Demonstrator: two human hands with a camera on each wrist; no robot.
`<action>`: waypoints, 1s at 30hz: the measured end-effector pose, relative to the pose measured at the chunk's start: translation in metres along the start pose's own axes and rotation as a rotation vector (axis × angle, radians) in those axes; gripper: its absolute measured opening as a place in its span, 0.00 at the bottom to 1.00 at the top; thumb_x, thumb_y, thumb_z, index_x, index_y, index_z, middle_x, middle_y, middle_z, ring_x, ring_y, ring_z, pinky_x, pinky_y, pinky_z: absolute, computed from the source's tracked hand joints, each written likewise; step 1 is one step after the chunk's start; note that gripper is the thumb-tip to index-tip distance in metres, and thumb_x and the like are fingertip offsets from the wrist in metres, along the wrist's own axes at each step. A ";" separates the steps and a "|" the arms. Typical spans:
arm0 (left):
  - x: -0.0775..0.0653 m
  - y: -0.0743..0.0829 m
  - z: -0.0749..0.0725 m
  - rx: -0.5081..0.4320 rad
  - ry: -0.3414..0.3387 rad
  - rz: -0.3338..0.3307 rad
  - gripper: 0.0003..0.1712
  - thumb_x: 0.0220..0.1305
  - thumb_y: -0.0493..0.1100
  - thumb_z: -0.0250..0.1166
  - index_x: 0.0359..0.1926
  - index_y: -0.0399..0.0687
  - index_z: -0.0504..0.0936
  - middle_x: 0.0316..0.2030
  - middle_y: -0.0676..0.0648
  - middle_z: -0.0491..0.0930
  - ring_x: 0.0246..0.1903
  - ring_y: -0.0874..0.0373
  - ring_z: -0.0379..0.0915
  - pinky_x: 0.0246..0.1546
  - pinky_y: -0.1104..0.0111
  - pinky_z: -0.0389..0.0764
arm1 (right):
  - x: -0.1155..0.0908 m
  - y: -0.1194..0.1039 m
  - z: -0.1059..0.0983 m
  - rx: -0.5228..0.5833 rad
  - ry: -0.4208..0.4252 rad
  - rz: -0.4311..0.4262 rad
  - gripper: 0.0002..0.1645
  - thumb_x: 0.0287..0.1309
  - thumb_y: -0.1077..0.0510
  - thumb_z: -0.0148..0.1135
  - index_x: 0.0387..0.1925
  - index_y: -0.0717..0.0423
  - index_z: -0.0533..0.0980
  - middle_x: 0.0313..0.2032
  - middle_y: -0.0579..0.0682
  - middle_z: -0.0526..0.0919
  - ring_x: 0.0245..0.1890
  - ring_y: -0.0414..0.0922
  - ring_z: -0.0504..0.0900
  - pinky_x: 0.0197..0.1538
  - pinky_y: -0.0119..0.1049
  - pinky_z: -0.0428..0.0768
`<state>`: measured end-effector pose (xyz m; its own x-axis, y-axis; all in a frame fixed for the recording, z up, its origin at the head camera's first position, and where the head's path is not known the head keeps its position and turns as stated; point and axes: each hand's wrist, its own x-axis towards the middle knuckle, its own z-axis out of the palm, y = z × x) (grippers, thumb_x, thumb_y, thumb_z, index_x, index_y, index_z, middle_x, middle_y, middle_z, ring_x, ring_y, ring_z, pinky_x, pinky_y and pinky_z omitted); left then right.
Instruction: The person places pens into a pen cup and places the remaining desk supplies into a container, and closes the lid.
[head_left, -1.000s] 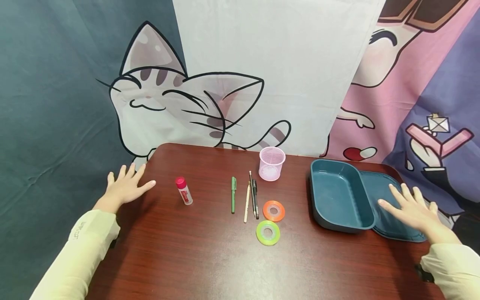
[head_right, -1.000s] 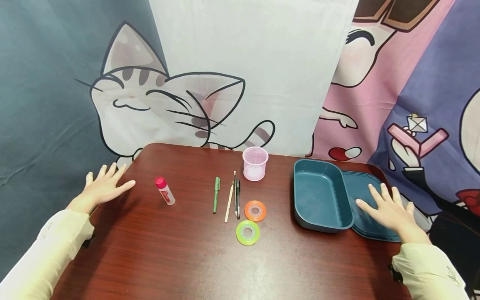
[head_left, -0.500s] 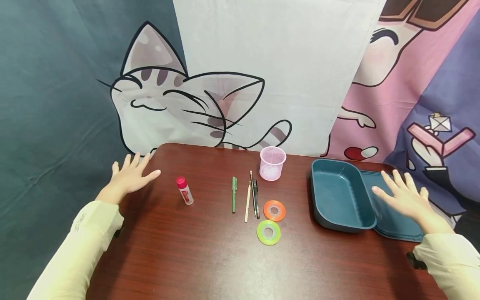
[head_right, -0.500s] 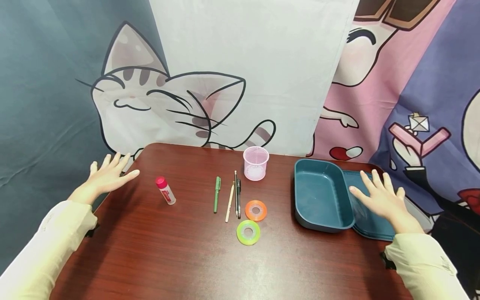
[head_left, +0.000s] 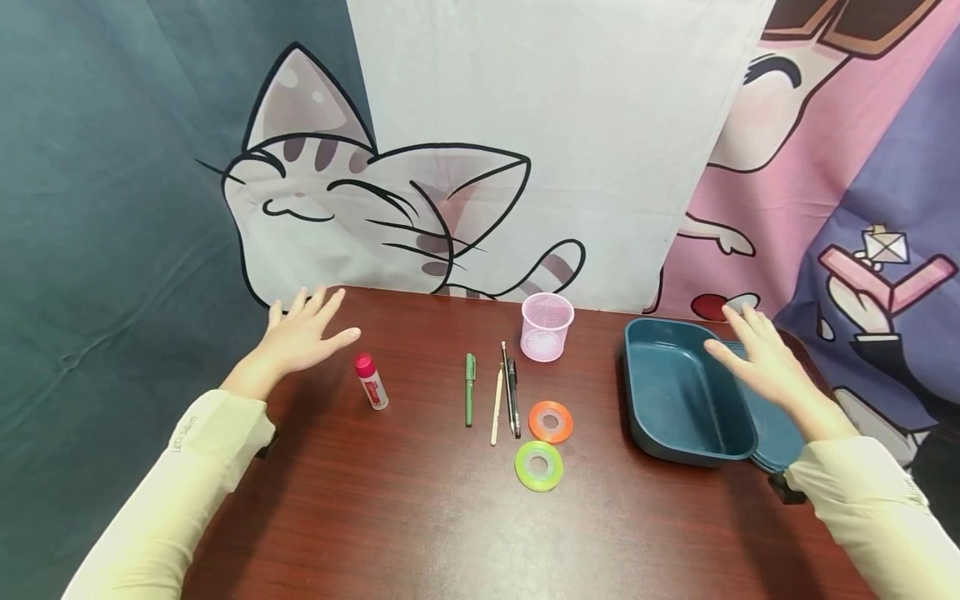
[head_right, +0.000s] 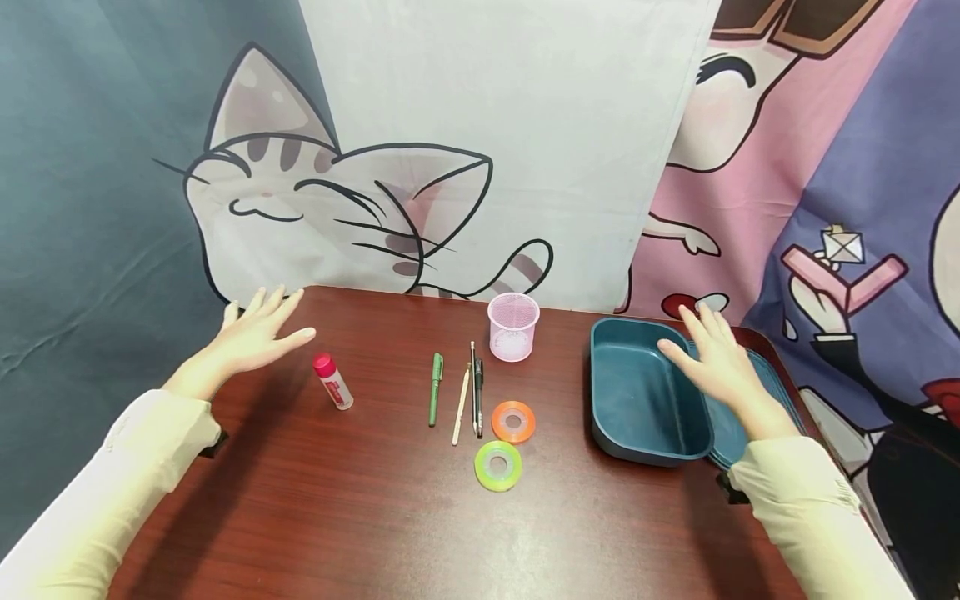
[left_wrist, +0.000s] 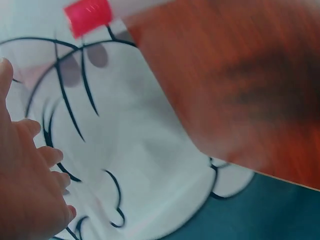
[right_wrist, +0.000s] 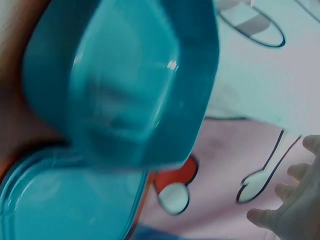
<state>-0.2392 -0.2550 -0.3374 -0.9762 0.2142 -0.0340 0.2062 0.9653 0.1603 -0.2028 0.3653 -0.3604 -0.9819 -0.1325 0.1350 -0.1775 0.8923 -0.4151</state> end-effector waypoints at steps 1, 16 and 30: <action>0.001 0.005 -0.001 0.000 0.000 0.009 0.50 0.53 0.74 0.40 0.68 0.51 0.43 0.67 0.36 0.40 0.65 0.36 0.29 0.56 0.38 0.29 | 0.003 -0.004 0.001 0.028 0.010 -0.012 0.43 0.58 0.43 0.48 0.67 0.56 0.44 0.66 0.66 0.39 0.66 0.62 0.34 0.58 0.66 0.40; 0.022 0.065 0.014 -0.051 0.083 0.185 0.45 0.54 0.70 0.47 0.67 0.53 0.51 0.66 0.41 0.50 0.66 0.42 0.40 0.59 0.42 0.39 | 0.044 -0.055 0.031 0.233 0.096 -0.018 0.42 0.53 0.44 0.57 0.64 0.55 0.54 0.66 0.59 0.52 0.60 0.62 0.59 0.52 0.59 0.63; 0.033 0.093 0.046 -0.111 0.189 0.356 0.33 0.56 0.54 0.56 0.61 0.46 0.63 0.61 0.42 0.63 0.59 0.48 0.61 0.57 0.51 0.60 | 0.069 -0.076 0.059 0.348 0.040 -0.010 0.44 0.50 0.44 0.59 0.64 0.57 0.55 0.64 0.61 0.56 0.61 0.58 0.58 0.56 0.57 0.62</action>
<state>-0.2495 -0.1510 -0.3685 -0.8427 0.4900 0.2229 0.5343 0.8121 0.2347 -0.2604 0.2626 -0.3727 -0.9780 -0.1171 0.1725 -0.2050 0.6899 -0.6943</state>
